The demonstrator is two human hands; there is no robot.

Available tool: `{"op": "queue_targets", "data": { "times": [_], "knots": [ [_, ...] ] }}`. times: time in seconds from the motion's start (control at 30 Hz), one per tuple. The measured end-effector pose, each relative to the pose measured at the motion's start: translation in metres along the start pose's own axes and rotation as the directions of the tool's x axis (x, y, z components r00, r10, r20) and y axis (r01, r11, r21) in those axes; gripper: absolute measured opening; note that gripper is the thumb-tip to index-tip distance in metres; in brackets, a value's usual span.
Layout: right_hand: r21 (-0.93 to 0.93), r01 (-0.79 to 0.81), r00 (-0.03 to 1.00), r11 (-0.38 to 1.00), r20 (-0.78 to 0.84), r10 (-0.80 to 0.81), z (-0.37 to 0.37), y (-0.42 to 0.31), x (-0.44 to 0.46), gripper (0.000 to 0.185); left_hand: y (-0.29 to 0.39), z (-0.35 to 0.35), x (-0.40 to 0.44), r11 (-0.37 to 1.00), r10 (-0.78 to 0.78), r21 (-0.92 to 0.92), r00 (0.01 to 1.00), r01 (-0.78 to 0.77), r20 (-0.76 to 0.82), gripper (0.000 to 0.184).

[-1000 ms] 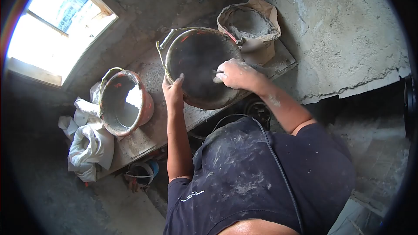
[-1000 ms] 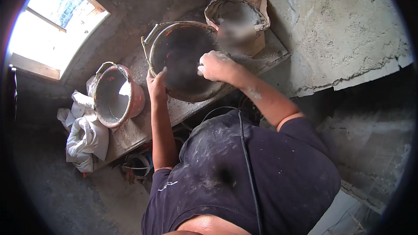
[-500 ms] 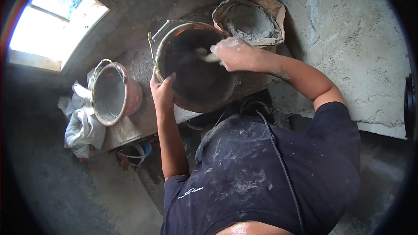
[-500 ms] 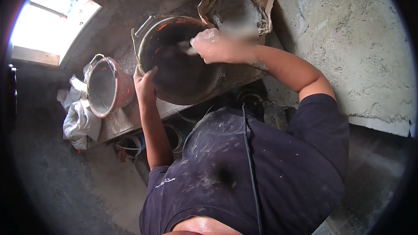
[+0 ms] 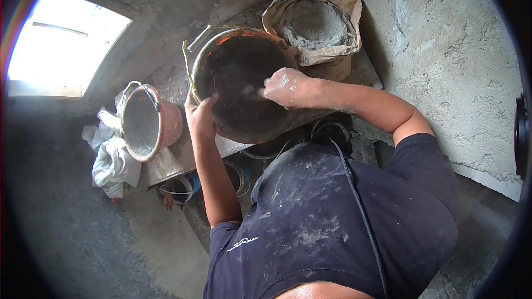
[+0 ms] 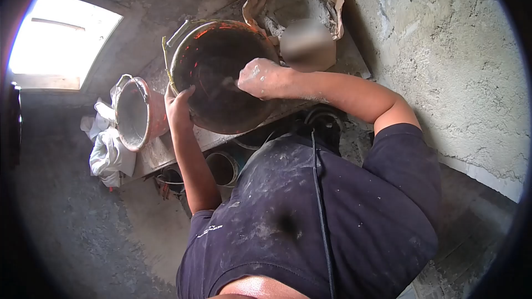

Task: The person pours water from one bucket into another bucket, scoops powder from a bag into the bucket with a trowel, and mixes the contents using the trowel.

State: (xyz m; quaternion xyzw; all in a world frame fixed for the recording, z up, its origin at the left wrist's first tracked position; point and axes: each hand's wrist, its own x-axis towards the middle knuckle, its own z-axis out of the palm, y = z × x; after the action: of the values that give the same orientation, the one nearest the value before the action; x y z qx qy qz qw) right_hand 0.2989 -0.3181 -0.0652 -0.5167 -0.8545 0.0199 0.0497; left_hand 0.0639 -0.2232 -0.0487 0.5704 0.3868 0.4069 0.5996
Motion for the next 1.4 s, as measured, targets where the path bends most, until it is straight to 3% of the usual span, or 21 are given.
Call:
{"op": "queue_targets", "data": {
  "times": [0.1,0.17,0.23,0.3,0.33,0.4,0.43,0.5,0.7,0.77,0.9,1.0,1.13,1.3,1.33,1.4],
  "knots": [
    [0.043,0.036,0.999,0.998,0.031,-0.037,0.002,0.004,-0.006,0.017,0.007,0.002,-0.002,0.999,-0.043,0.022,0.999,0.044,-0.023,0.047],
    [-0.022,-0.004,0.976,1.0,0.218,0.009,-0.014,0.014,-0.007,0.03,0.008,0.005,0.0,1.0,-0.007,0.011,1.0,0.007,-0.019,0.045],
    [-0.015,-0.023,0.976,1.0,0.217,0.026,-0.038,0.024,-0.013,0.034,0.006,0.006,-0.001,1.0,-0.023,-0.015,1.0,0.023,-0.01,0.044],
    [0.034,0.005,1.0,0.999,0.011,-0.005,-0.037,0.036,-0.022,0.032,0.005,0.005,0.0,1.0,-0.009,-0.005,1.0,0.009,-0.007,0.045],
    [0.035,0.006,1.0,0.999,0.012,-0.007,-0.034,0.036,-0.02,0.032,0.004,0.005,0.001,1.0,0.01,0.005,1.0,-0.01,-0.002,0.046],
    [0.002,-0.179,0.975,0.984,-0.13,0.178,-0.02,0.032,-0.012,0.032,0.005,0.006,0.001,1.0,0.001,0.023,1.0,-0.001,-0.016,0.047],
    [0.0,-0.177,0.976,0.984,-0.13,0.175,-0.009,0.03,-0.005,0.032,0.006,0.008,0.002,0.999,0.0,0.041,1.0,0.001,-0.028,0.047],
    [-0.06,-0.346,0.931,0.936,-0.144,0.334,0.009,0.024,0.01,0.034,0.007,0.009,0.003,1.0,-0.006,0.027,1.0,0.006,-0.013,0.048],
    [-0.036,-0.211,0.976,0.977,-0.065,0.208,0.021,0.017,-0.007,0.023,0.011,0.013,0.007,1.0,-0.022,-0.017,1.0,0.022,0.01,0.049],
    [-0.031,-0.141,0.989,0.99,0.048,0.142,0.024,0.017,-0.017,0.017,0.01,0.013,0.009,0.999,-0.039,-0.006,0.999,0.039,0.009,0.05],
    [0.018,-0.124,0.99,0.992,0.067,0.123,0.014,0.004,-0.039,0.018,0.007,0.012,0.014,1.0,-0.005,-0.027,1.0,0.005,0.009,0.049],
    [0.212,-0.177,0.97,0.961,-0.126,0.206,-0.013,-0.004,-0.057,0.019,0.005,0.011,0.013,1.0,0.004,-0.03,1.0,-0.004,-0.007,0.048],
    [0.279,-0.25,0.957,0.927,-0.074,0.281,-0.027,-0.018,-0.067,0.022,0.008,0.012,0.013,0.999,-0.031,-0.043,1.0,0.031,0.003,0.045],
    [0.333,-0.266,0.963,0.905,0.141,0.231,-0.023,-0.016,-0.055,0.024,0.014,0.017,0.015,0.997,-0.058,-0.052,0.998,0.058,-0.009,0.043],
    [0.368,-0.26,0.964,0.892,0.147,0.221,-0.013,-0.007,-0.053,0.035,0.014,0.015,0.014,0.997,-0.057,-0.05,0.998,0.056,-0.011,0.043],
    [0.332,-0.25,0.968,0.909,0.111,0.225,0.002,0.008,-0.044,0.029,0.013,0.014,0.015,0.998,-0.057,-0.035,0.998,0.056,-0.009,0.044]
  ]
}}
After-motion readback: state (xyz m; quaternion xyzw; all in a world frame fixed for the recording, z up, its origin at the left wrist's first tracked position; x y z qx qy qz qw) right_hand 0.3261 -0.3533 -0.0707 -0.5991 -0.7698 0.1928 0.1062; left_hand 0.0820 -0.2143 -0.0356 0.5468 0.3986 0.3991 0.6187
